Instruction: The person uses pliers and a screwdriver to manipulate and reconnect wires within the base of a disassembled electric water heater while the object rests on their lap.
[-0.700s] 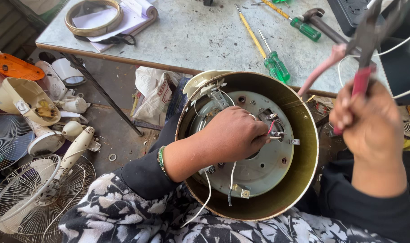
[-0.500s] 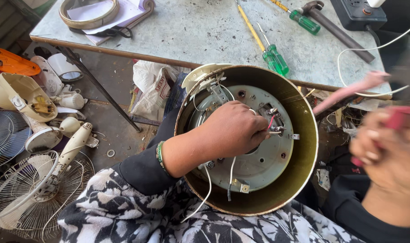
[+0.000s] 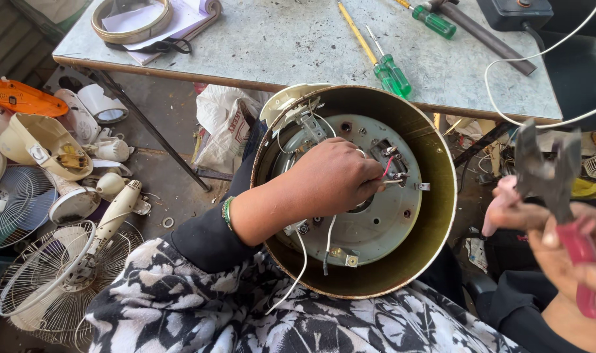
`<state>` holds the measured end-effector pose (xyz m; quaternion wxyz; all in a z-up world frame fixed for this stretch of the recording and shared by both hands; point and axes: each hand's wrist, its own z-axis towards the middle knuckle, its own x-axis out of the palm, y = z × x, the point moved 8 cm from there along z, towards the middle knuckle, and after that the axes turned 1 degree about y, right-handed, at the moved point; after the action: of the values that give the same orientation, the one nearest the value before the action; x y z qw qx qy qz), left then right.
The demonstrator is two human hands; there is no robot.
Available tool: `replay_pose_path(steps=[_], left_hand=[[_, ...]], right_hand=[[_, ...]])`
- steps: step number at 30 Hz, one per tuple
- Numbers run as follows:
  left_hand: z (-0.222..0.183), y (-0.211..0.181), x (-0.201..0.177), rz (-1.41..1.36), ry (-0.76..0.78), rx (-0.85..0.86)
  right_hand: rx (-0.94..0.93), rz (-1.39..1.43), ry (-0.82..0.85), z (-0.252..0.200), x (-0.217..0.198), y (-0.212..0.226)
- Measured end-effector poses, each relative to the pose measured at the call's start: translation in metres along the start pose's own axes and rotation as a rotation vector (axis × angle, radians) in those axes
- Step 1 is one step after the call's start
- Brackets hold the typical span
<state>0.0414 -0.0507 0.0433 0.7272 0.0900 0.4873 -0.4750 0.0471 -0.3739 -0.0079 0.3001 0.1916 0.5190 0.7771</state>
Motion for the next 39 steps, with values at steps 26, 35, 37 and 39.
replay_pose_path(steps=[26,35,37,39], left_hand=[[-0.018,-0.005,-0.009,0.030,-0.084,-0.113],[-0.011,0.005,-0.009,-0.016,-0.070,-0.157],[-0.012,0.001,-0.010,-0.016,-0.074,-0.145],[-0.015,-0.004,-0.013,-0.010,-0.104,-0.125]], right_hand=[[0.500,0.671,-0.108,-0.002,0.116,-0.033],[0.488,0.786,-0.001,0.022,0.125,-0.049],[0.474,0.819,0.017,0.026,0.124,-0.049],[0.469,0.890,0.018,0.028,0.122,-0.050]])
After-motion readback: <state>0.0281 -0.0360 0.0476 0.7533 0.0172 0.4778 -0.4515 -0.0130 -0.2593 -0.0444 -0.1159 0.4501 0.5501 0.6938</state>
